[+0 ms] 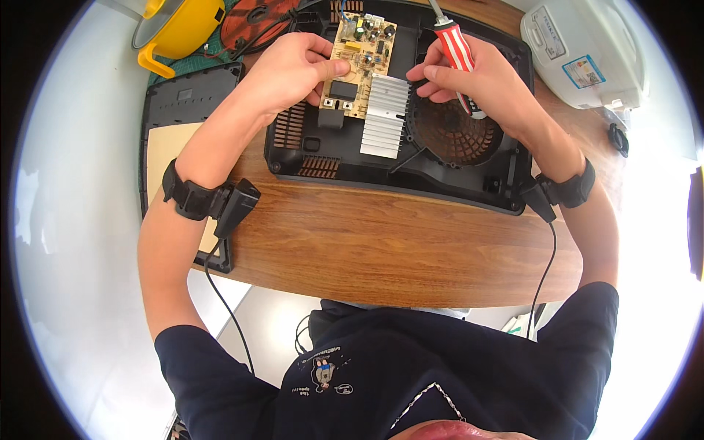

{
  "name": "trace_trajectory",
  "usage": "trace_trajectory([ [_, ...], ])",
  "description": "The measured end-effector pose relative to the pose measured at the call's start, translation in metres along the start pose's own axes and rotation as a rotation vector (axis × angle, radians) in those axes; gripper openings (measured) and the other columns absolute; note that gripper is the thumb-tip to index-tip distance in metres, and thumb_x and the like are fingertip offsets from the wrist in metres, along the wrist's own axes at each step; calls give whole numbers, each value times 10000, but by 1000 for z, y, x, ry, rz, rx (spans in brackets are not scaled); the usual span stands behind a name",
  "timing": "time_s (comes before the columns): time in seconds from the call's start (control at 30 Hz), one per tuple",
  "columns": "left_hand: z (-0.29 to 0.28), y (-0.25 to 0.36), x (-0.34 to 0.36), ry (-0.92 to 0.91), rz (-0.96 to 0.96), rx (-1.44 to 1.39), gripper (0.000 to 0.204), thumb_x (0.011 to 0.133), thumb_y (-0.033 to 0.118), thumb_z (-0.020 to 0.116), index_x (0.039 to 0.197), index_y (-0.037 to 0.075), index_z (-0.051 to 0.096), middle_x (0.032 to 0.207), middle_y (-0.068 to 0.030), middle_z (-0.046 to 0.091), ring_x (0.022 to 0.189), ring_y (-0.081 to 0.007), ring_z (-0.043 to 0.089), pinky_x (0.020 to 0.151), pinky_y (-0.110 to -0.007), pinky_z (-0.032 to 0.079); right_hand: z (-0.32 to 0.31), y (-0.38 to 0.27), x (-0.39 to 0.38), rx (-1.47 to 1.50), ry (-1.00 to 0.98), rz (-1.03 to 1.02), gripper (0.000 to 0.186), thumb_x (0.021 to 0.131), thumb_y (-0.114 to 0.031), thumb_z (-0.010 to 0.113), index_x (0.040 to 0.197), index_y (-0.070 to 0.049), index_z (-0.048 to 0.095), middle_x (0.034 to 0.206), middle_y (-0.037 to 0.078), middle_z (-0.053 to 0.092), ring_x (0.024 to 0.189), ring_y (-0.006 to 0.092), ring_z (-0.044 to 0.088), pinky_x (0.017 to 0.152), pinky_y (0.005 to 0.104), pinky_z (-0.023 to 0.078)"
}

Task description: The person uses a screwdriver to remove screws from a green circuit board with a heatsink, then places the board into a black plastic housing. The person continues to secure the board with screws and adjusts components inside the housing.

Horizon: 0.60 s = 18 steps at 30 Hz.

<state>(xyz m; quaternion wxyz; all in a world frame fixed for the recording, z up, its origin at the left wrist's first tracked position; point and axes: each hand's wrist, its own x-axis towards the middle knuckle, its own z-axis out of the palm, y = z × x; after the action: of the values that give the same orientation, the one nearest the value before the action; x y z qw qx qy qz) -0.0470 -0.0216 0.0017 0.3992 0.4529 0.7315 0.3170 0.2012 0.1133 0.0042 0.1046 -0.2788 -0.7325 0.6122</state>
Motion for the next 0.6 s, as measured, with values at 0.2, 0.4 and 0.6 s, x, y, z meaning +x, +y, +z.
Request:
trace_trajectory([
  [0.2, 0, 1, 0, -76, -37, 33, 304, 1012, 176, 703, 1207, -48, 640, 889, -62, 710, 678, -108, 607, 611, -273, 528, 0, 11, -6, 41, -47, 48, 207, 1018, -170, 673, 1138, -12, 614, 1166, 157, 744, 959, 169, 747, 864, 293, 609],
  [0.4, 5, 2, -2, -53, -23, 22, 328, 997, 173, 733, 1199, -65, 635, 838, -88, 719, 662, -124, 640, 592, -286, 529, 5, 14, -12, 47, -45, 95, 232, 1011, -179, 687, 1148, -5, 614, 1169, 153, 731, 974, 176, 746, 869, 294, 606],
  [0.6, 1, -5, 1, -60, 16, 7, 328, 1004, 192, 727, 1195, -57, 631, 864, -99, 730, 672, -133, 651, 609, -287, 545, 13, 16, -16, 86, -9, 40, 240, 984, -198, 720, 1099, -4, 638, 992, 84, 731, 931, 165, 764, 828, 275, 606],
])
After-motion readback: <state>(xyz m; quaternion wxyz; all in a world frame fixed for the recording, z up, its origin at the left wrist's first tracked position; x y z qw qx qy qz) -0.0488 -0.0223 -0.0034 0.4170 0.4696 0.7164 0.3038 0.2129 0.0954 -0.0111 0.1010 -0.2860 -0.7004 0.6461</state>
